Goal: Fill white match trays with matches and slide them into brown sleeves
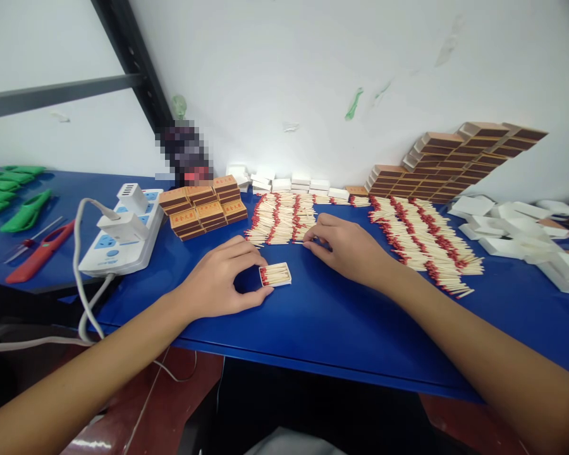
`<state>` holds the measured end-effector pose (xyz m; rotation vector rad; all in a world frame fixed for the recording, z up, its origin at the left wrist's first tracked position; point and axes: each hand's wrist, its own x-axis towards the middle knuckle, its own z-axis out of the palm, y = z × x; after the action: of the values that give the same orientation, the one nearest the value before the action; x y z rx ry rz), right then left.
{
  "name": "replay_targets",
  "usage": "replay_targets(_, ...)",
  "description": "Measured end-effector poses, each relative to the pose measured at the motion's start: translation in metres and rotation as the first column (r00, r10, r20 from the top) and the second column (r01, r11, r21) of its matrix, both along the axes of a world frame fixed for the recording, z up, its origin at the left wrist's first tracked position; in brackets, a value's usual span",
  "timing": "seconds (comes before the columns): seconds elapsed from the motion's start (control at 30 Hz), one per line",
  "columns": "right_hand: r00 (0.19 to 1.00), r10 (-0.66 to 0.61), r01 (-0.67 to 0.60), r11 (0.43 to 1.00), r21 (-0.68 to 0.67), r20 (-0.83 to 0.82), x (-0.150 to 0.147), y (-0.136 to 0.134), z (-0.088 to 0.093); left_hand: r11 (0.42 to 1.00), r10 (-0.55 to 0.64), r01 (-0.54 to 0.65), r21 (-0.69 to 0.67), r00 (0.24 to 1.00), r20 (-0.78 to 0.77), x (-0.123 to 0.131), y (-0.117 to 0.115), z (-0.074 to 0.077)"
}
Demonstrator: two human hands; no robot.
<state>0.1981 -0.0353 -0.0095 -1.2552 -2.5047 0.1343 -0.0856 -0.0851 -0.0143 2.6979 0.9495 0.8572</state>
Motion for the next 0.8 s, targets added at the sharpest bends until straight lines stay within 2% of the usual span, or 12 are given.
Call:
replay_targets(0.27, 1.000, 0.011, -0.012, 0.999, 0.036, 0.023, 0.0012, 0.0011, -0.0014, 1.000, 0.006, -0.006, -0.002, 1.000, -0.006, -0.0004, -0.0014, 0.0001)
replay_targets(0.63, 0.997, 0.032, -0.034, 0.999, -0.037, -0.066, -0.0020, 0.0016, -0.0026, 1.000, 0.003, -0.003, -0.004, 1.000, -0.005, -0.0004, -0.0004, 0.0003)
replay_targets(0.8, 0.998, 0.020, -0.023, 0.997, -0.070, -0.054, -0.0017, 0.0038, -0.0052, 1.000, 0.003, -0.003, -0.004, 1.000, -0.004, -0.0007, -0.0006, 0.0002)
